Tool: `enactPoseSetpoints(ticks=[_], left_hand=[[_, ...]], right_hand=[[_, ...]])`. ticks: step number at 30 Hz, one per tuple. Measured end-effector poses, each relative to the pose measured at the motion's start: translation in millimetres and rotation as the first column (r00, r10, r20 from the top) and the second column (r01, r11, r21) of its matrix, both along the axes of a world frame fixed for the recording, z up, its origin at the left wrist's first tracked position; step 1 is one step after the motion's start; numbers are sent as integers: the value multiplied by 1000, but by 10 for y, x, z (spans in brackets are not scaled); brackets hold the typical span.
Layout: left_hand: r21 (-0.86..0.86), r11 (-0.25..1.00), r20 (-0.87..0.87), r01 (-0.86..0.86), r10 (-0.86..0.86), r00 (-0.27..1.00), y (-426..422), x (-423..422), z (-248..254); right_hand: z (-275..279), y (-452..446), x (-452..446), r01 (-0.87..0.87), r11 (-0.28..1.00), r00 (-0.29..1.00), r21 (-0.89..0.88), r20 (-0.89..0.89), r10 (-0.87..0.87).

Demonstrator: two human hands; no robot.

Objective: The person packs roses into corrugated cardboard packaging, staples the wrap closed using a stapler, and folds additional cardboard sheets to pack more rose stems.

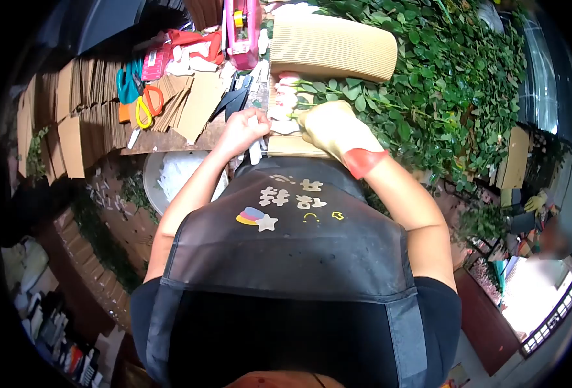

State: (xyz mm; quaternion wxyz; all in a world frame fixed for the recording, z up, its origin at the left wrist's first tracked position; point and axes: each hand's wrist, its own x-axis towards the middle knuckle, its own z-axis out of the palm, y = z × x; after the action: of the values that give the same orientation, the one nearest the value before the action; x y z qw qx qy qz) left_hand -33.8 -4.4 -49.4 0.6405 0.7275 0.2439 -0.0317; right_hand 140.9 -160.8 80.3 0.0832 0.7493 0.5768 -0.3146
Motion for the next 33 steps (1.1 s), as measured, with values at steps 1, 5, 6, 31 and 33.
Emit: enactPoseSetpoints(ticks=[1, 5, 6, 31, 33], left_hand=[[-11, 1000, -18, -1, 1, 1000, -28, -17, 3], [-65, 994, -73, -88, 84, 994, -181, -61, -19], [-99, 987, -90, -128, 119, 989, -210, -75, -16], [437, 888, 130, 146, -223, 966, 204, 107, -39], [411, 893, 101, 184, -245, 964, 206, 158, -42]], right_hand=[[-42, 41, -1, 1, 996, 1000, -86, 27, 1], [-335, 49, -8, 13, 993, 998, -120, 55, -6], [-381, 26, -15, 13, 995, 999, -102, 53, -8], [-346, 20, 94, -23, 993, 999, -114, 19, 26], [-326, 23, 108, -23, 987, 999, -157, 24, 27]])
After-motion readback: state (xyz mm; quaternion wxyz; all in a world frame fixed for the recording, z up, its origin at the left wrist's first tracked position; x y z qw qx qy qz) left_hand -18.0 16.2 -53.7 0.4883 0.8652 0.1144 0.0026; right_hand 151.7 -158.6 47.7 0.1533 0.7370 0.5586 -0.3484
